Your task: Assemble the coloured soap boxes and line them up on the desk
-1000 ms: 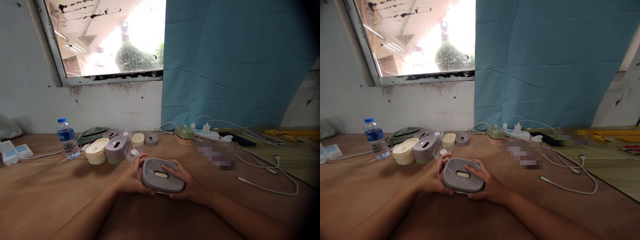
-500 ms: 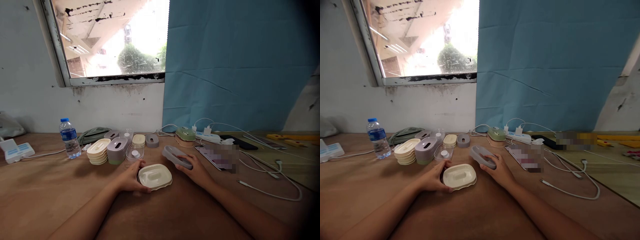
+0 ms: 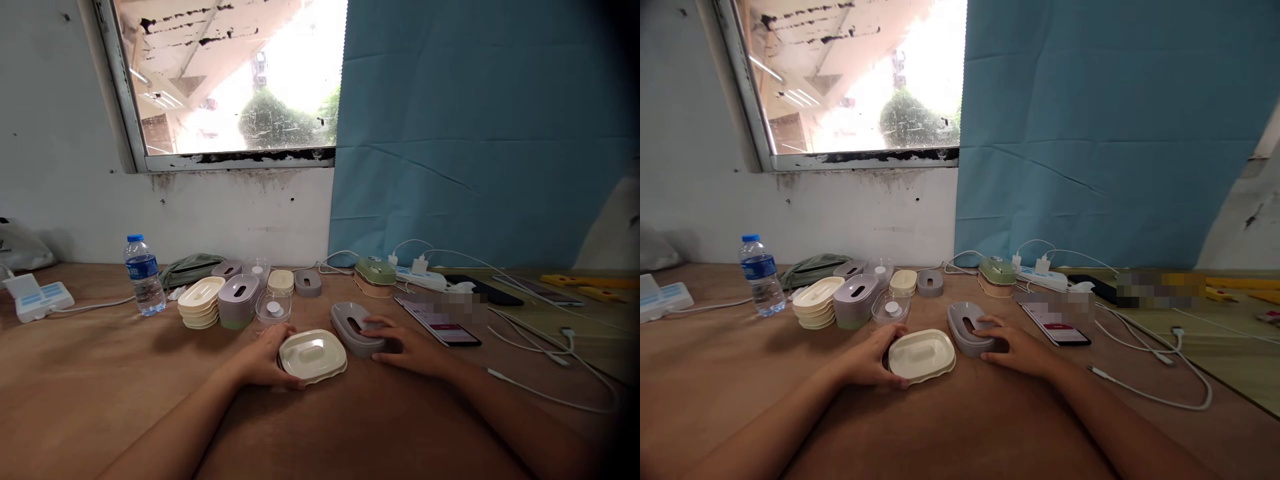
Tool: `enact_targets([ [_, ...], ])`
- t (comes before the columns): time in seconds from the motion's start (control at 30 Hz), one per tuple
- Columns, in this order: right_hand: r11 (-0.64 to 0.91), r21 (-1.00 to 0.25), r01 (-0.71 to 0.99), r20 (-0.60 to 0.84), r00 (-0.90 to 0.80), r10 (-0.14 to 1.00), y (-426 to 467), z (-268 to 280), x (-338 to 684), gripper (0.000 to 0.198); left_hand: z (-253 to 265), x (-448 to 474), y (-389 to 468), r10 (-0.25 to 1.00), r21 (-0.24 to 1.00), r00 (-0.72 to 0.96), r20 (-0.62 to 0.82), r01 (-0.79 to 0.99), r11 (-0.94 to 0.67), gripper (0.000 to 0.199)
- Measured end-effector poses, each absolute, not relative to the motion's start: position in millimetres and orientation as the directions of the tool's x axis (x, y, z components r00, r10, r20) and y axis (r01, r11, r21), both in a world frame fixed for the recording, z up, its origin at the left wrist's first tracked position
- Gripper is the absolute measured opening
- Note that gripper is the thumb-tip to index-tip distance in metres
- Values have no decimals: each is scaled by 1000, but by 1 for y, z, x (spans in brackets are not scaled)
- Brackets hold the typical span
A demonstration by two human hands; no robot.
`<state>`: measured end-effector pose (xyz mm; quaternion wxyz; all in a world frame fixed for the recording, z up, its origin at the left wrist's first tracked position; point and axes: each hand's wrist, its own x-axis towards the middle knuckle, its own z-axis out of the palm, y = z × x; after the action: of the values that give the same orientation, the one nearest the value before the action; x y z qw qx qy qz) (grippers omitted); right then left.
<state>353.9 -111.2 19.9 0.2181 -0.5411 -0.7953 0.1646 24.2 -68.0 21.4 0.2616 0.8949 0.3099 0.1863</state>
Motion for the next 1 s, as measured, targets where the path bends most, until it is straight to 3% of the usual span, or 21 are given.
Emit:
enact_targets([
  [0.1,414,-490,767,215,-354,910,-109,18,353,41,21,24,-67,644,573,746,172,456,-681,74],
  [0.37,426,-387,818,564,-156,811,-55,11,331,39,18,23,-65,636,573,751,179,446,-688,77],
  [0.67,441,-328,835,610,-170,774,55,5,271,34,15,21,-62,621,578,759,194,424,-698,77],
  [1.0,359,-247,900,582,-158,797,64,-14,274,32,15,21,-60,598,547,779,186,424,-722,77],
])
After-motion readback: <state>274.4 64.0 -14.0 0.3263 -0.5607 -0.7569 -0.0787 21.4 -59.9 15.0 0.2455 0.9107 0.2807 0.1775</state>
